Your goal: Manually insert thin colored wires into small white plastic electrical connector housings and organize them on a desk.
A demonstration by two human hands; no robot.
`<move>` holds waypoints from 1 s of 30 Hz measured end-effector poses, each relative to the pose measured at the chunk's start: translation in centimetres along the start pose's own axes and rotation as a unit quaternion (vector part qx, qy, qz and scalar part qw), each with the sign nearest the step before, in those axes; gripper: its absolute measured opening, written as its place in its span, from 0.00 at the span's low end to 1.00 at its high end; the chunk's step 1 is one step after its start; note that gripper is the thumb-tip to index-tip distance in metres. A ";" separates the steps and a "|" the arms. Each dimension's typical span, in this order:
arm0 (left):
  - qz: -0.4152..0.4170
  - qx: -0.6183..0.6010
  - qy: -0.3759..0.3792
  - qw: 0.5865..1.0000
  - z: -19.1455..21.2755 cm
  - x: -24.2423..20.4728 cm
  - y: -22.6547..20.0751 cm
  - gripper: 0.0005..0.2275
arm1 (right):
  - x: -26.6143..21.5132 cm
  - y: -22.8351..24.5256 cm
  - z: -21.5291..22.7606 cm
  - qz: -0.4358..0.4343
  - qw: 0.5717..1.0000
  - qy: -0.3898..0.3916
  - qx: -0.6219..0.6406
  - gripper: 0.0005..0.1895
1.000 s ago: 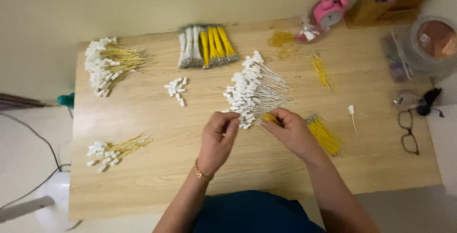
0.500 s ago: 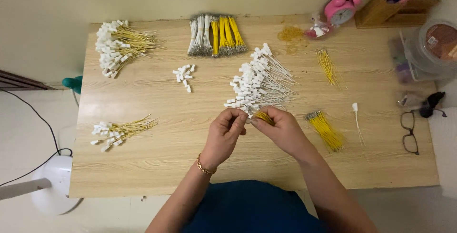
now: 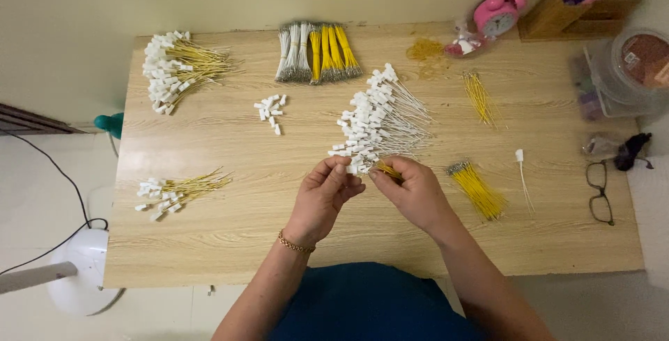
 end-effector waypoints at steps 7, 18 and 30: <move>0.019 -0.034 0.022 0.999 1.1 0.4 0.7 0.09 | -0.1 0.6 0.0 0.002 1.000 0.004 -0.009 0.05; 0.053 -0.055 0.021 0.997 1.1 0.4 0.5 0.10 | 0.4 -0.3 0.1 -0.004 1.000 0.009 0.008 0.06; 0.048 -0.002 -0.001 0.999 2.2 1.0 1.0 0.09 | 1.2 -3.0 -0.9 -0.024 0.998 0.045 -0.031 0.08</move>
Point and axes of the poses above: each hand's wrist, its own x-axis towards the middle knuckle, its own z-axis out of the back of the hand, y = z × x, the point moved 1 cm from there along x, towards the middle knuckle, and after that the axes turned 6 degrees about -x, right-handed, at the moved point
